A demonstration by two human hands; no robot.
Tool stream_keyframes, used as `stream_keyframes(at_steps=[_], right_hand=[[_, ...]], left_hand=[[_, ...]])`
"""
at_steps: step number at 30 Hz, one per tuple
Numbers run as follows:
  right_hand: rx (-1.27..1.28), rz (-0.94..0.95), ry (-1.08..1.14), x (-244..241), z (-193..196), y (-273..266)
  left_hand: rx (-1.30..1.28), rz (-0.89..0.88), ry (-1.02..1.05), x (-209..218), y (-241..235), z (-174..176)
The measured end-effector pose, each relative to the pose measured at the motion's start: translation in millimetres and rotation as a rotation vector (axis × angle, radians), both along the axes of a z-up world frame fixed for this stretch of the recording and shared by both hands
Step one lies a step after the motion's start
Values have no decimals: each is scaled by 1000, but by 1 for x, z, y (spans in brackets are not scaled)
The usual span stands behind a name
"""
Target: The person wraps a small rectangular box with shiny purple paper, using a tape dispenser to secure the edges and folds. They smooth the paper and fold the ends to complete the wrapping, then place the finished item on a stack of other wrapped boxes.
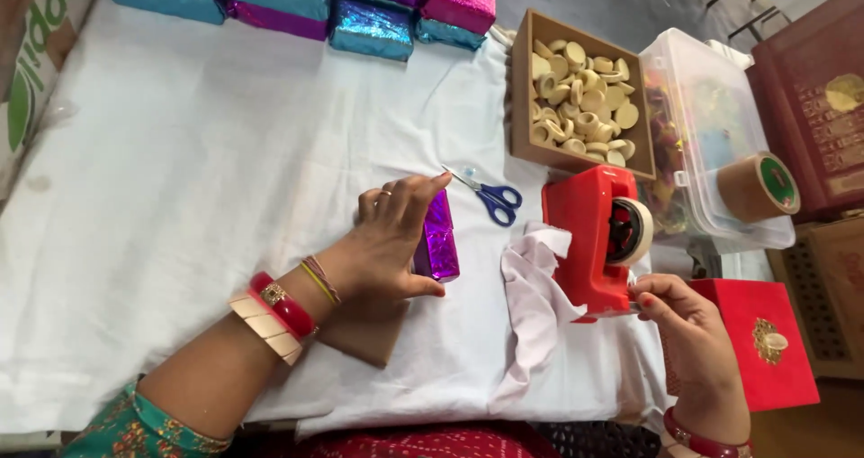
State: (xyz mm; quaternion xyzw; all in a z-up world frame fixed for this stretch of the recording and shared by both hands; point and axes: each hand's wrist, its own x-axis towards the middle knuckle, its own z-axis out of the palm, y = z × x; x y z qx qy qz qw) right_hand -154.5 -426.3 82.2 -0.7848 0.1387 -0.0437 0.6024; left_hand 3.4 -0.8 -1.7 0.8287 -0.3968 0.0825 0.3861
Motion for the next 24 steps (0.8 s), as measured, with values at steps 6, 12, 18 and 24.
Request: stream_keyframes(at_steps=[6,12,18,24], right_hand=[[151,-24,87,6,-5,-27],[474,-53,-9,17,25,-4],[294,-71,70,0,46,26],[361,-174,55,-19,37,27]], left_hand=[[0,22,-33,0,-2,-2],[27,-3,-5,3,2,4],[-32,10,14,1,2,11],[-15,45,28,-2,-1,14]])
